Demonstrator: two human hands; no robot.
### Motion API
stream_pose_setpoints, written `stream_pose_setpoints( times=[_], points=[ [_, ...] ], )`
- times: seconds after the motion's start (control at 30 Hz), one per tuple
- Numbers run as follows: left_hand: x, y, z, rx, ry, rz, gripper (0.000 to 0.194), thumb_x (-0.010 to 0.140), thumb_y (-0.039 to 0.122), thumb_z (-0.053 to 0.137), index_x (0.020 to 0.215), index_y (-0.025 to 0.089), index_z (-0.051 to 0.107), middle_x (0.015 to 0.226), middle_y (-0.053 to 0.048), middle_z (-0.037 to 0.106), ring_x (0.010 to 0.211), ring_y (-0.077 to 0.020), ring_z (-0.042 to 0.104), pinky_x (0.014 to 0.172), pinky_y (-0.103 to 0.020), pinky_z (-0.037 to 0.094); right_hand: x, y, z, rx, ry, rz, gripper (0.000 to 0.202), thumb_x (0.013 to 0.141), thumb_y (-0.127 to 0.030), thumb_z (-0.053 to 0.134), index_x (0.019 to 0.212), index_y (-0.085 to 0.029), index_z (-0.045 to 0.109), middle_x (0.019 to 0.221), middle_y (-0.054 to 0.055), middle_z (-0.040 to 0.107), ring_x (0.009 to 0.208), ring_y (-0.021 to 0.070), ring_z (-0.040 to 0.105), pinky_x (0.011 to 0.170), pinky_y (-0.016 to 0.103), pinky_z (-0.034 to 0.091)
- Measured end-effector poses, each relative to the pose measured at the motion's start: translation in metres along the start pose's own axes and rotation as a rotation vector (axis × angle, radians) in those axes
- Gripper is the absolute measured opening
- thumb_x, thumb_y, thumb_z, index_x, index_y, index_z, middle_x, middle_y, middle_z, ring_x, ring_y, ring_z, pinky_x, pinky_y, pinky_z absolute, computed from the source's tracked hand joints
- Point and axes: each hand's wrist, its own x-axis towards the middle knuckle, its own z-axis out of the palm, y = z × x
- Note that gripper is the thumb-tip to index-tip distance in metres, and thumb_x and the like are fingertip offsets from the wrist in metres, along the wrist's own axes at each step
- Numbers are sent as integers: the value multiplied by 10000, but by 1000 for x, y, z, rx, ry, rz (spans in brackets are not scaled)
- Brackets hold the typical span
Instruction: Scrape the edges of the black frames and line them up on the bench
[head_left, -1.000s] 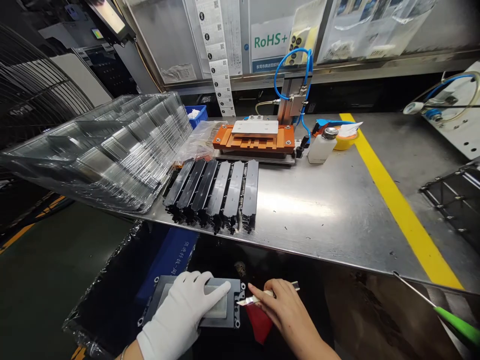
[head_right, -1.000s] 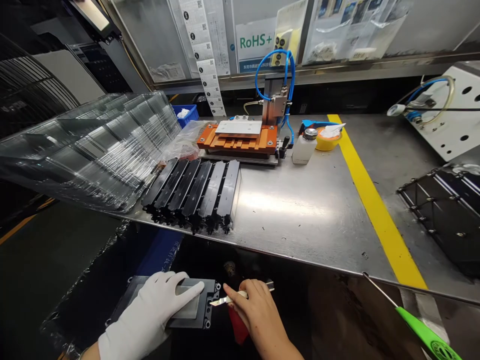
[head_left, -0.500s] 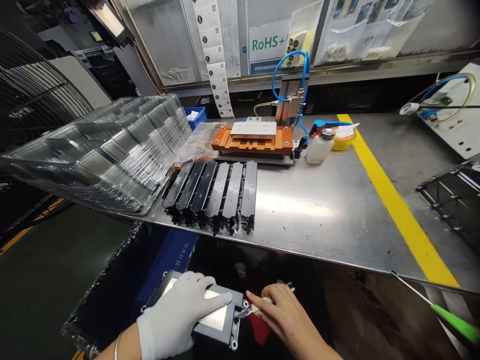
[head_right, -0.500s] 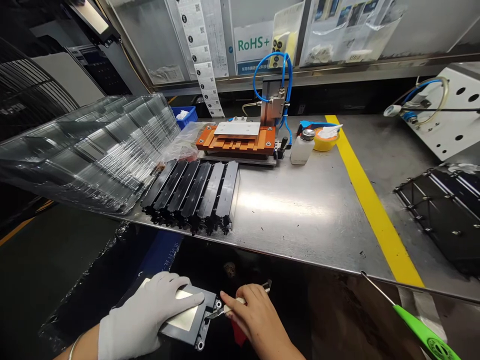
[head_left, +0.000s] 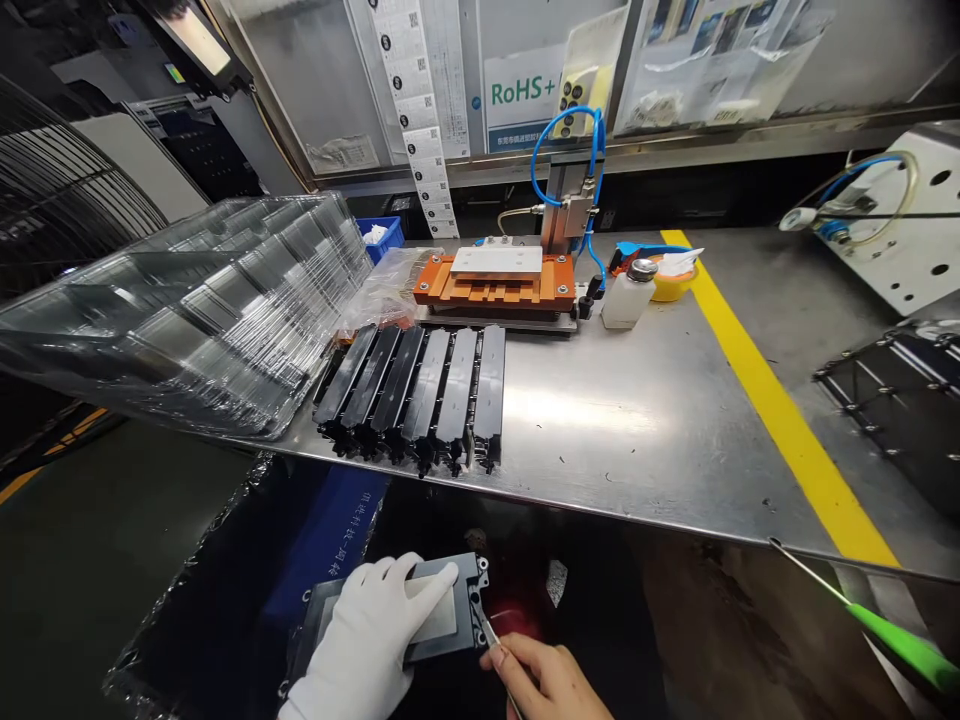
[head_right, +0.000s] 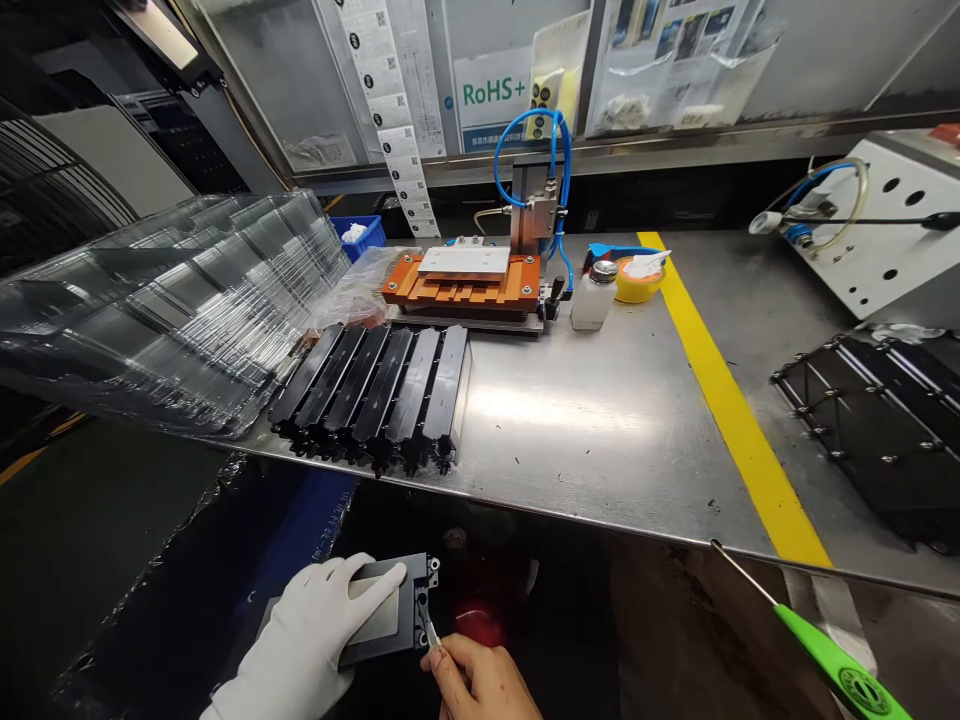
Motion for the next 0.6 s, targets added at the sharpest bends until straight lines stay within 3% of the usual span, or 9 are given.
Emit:
stream_pose_setpoints(
  times=[0.1, 0.23, 0.33, 0.5, 0.6],
  points=[
    [-1, 0, 2, 3, 95, 8, 955, 571, -3, 575, 1424, 413, 472, 1293, -132, 589, 1093, -339, 585, 902, -498, 473, 0, -3, -3, -10, 31, -13, 669, 964, -703, 310, 996, -154, 692, 536, 41, 636, 541, 180, 646, 639, 265, 472],
    [-1, -1, 4, 6, 135, 19, 980, 550, -33, 562, 1421, 404, 462, 1284, -123, 585, 1088, -326, 584, 898, -475, 478, -1, -8, -6, -18, -4, 1, 612, 962, -665, 354, 962, -160, 700, 534, 37, 619, 550, 186, 650, 589, 252, 446],
    [-3, -3, 6, -10, 157, 19, 965, 552, -4, 565, 1426, 390, 453, 1274, -134, 581, 1083, -337, 578, 890, -489, 478, 1, -9, -5, -12, 26, 5, 624, 967, -660, 320, 997, -157, 689, 529, 31, 613, 540, 176, 627, 657, 278, 468],
    [-3, -5, 7, -11, 176, 14, 990, 543, -42, 556, 1423, 399, 448, 1269, -122, 588, 1073, -328, 592, 891, -484, 487, 3, -10, -7, 27, -33, 4, 742, 887, -793, 356, 965, -136, 691, 507, 10, 526, 524, 171, 587, 562, 259, 413],
    [-1, -4, 6, -131, 196, -26, 954, 567, -17, 563, 1429, 375, 442, 1278, -105, 591, 1101, -333, 597, 919, -523, 495, 0, -7, -13, 210, 3, -24, 783, 853, -852, 354, 997, -135, 635, 623, 25, 572, 565, 151, 559, 581, 260, 419]
  ],
)
